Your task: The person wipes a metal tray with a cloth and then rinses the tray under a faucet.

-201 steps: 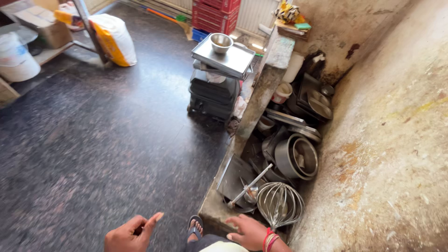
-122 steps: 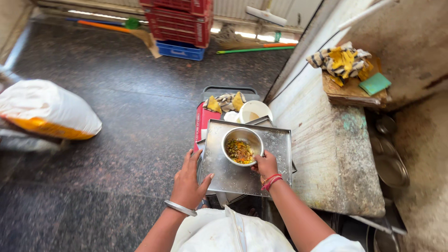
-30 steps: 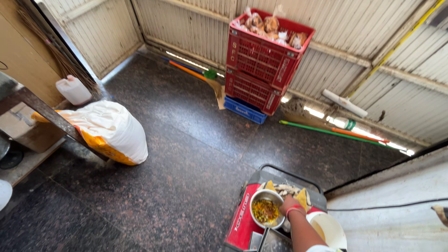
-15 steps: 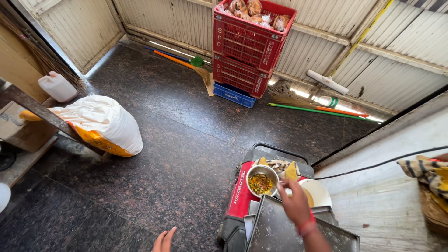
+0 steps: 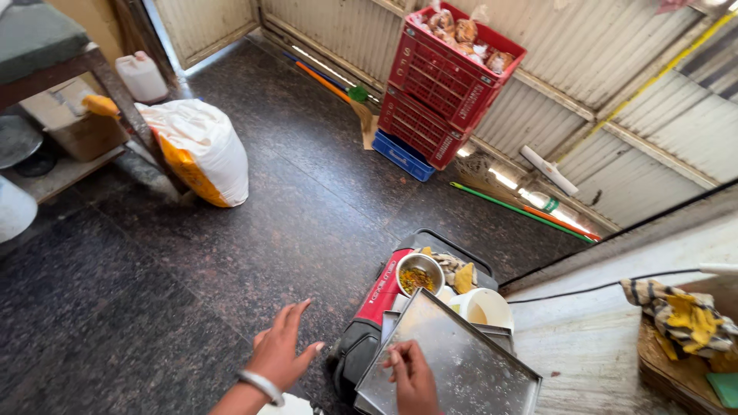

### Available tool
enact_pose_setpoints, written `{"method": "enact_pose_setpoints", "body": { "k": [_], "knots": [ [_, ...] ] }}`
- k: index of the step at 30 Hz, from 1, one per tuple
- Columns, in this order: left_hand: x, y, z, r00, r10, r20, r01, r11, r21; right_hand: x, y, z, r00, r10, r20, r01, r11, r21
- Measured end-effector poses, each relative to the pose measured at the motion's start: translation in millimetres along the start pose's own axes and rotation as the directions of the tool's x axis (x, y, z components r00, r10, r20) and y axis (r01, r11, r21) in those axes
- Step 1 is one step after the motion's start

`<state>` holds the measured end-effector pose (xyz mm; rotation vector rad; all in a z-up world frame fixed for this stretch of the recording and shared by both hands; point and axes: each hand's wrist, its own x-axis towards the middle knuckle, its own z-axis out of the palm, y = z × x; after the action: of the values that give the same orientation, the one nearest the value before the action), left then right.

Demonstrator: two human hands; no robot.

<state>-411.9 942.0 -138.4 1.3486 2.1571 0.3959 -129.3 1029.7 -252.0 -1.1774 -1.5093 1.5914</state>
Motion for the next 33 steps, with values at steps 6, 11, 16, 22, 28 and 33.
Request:
{"method": "enact_pose_setpoints", "body": {
  "k": [6,11,16,22,28,33],
  "knots": [
    [54,-39,-21,0.989,0.083,-0.126,-0.089,0.995,-0.044,62,-1,1,0.974,0.203,-0.103,-0.194,0.977,0.084],
    [137,-133,-45,0.998,0.050,-0.038,-0.053,0.995,-0.086,145,39,51,0.966,0.243,-0.083,-0.243,0.970,0.005],
    [223,-220,-104,0.996,-0.026,0.081,0.035,0.993,-0.115,236,28,135,0.989,0.144,-0.017,-0.143,0.988,0.065],
    [287,-204,-188,0.989,-0.052,0.140,0.095,0.942,-0.323,287,-26,178,0.975,0.202,-0.097,-0.195,0.978,0.076],
    [330,-115,-215,0.999,-0.048,-0.003,0.039,0.865,-0.501,305,-40,124,0.905,0.305,-0.296,-0.303,0.951,0.053],
    [397,-107,-180,0.981,0.140,-0.135,-0.190,0.830,-0.524,368,-13,82,0.771,0.532,-0.351,-0.451,0.844,0.290]
  ]
}}
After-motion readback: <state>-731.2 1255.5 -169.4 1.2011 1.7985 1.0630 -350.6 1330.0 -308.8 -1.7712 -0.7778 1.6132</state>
